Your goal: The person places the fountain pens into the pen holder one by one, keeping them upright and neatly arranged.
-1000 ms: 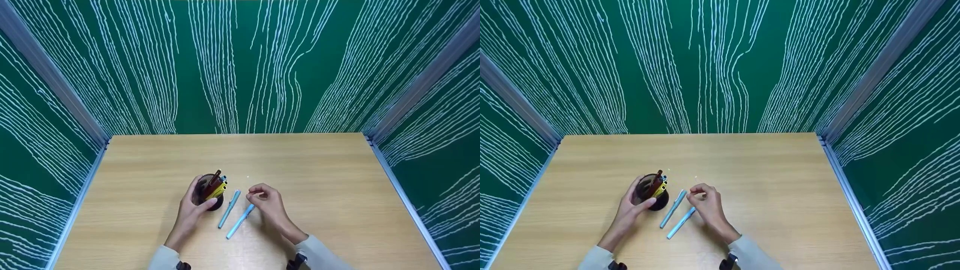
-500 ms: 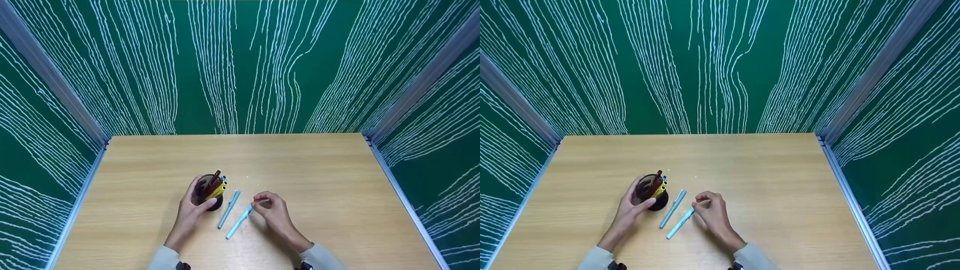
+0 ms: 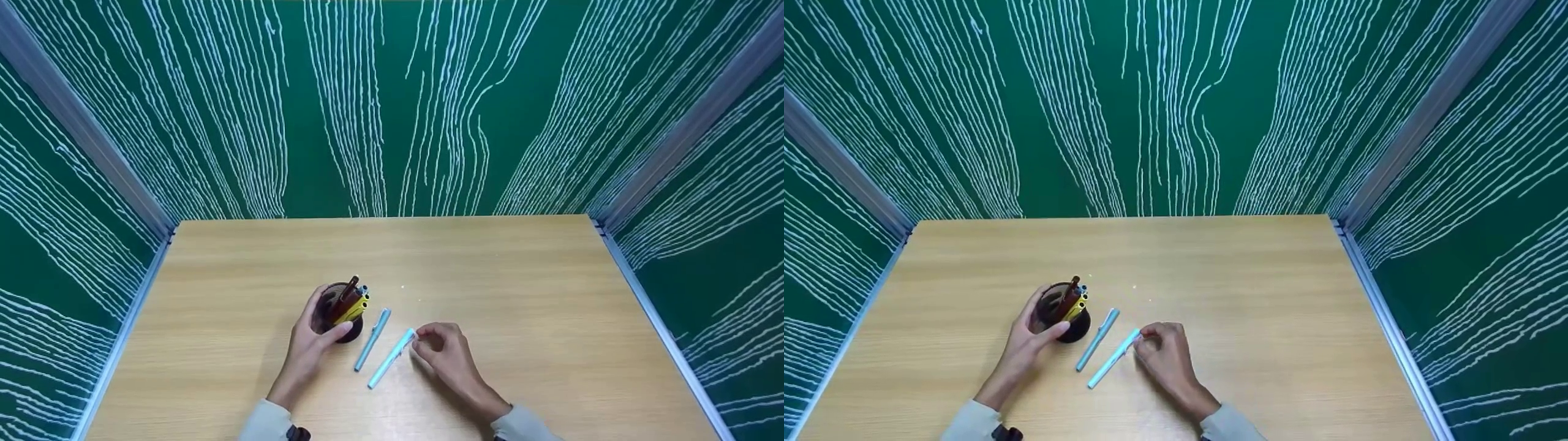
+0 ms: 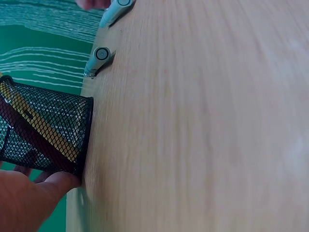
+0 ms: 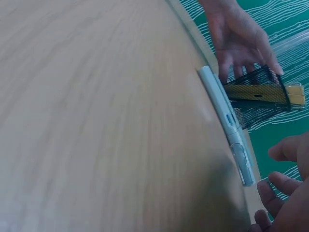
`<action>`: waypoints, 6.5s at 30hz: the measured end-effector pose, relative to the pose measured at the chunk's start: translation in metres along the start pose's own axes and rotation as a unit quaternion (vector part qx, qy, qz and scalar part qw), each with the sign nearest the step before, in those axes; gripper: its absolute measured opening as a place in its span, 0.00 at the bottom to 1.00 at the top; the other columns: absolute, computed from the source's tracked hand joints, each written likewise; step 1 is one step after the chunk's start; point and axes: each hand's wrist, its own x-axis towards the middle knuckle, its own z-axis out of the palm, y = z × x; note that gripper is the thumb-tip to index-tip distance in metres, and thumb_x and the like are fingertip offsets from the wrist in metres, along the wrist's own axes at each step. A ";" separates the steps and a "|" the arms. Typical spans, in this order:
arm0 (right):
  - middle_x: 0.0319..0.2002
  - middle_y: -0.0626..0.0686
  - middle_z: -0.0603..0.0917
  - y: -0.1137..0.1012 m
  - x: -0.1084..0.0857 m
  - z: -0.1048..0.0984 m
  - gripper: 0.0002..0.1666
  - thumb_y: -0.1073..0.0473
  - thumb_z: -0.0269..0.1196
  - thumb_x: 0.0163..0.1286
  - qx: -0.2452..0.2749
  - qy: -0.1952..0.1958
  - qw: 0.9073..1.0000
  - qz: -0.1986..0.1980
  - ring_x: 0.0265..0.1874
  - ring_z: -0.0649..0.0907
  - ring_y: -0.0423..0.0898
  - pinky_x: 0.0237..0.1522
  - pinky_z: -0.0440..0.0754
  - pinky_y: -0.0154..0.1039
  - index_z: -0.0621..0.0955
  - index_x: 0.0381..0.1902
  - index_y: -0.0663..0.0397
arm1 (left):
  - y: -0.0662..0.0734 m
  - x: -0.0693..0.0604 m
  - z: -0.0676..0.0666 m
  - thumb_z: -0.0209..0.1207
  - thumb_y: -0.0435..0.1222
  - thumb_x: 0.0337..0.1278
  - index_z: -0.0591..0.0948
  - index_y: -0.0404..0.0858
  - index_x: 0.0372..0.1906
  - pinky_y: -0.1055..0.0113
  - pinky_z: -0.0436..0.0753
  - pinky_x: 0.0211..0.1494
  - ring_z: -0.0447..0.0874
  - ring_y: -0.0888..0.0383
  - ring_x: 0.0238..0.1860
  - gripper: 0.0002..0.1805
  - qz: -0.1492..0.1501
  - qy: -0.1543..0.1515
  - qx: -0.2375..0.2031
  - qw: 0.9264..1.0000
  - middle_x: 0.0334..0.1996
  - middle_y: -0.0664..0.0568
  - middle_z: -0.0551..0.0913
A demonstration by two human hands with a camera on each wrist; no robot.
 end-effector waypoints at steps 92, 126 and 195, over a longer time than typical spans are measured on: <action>0.37 0.49 0.88 -0.040 0.023 -0.037 0.06 0.66 0.76 0.67 -0.093 0.043 0.995 -0.012 0.51 0.80 0.55 0.50 0.77 0.47 0.90 0.41 0.57 | -0.002 0.000 -0.001 0.77 0.29 0.62 0.63 0.44 0.88 0.56 0.65 0.86 0.67 0.45 0.83 0.52 -0.011 0.002 -0.050 0.999 0.82 0.43 0.69; 0.45 0.54 0.90 -0.075 0.021 -0.059 0.06 0.67 0.76 0.69 0.085 0.067 0.994 -0.001 0.48 0.86 0.51 0.54 0.84 0.39 0.90 0.42 0.58 | 0.002 0.000 0.000 0.78 0.32 0.62 0.64 0.44 0.87 0.51 0.62 0.87 0.67 0.45 0.82 0.52 -0.010 0.002 -0.008 1.000 0.82 0.45 0.70; 0.41 0.49 0.91 -0.110 0.061 0.037 0.07 0.63 0.78 0.68 0.113 -0.026 0.992 -0.058 0.50 0.87 0.60 0.59 0.83 0.52 0.91 0.42 0.54 | -0.003 0.001 -0.001 0.78 0.34 0.64 0.65 0.43 0.86 0.47 0.63 0.87 0.70 0.47 0.81 0.49 0.009 -0.004 0.004 1.000 0.80 0.45 0.73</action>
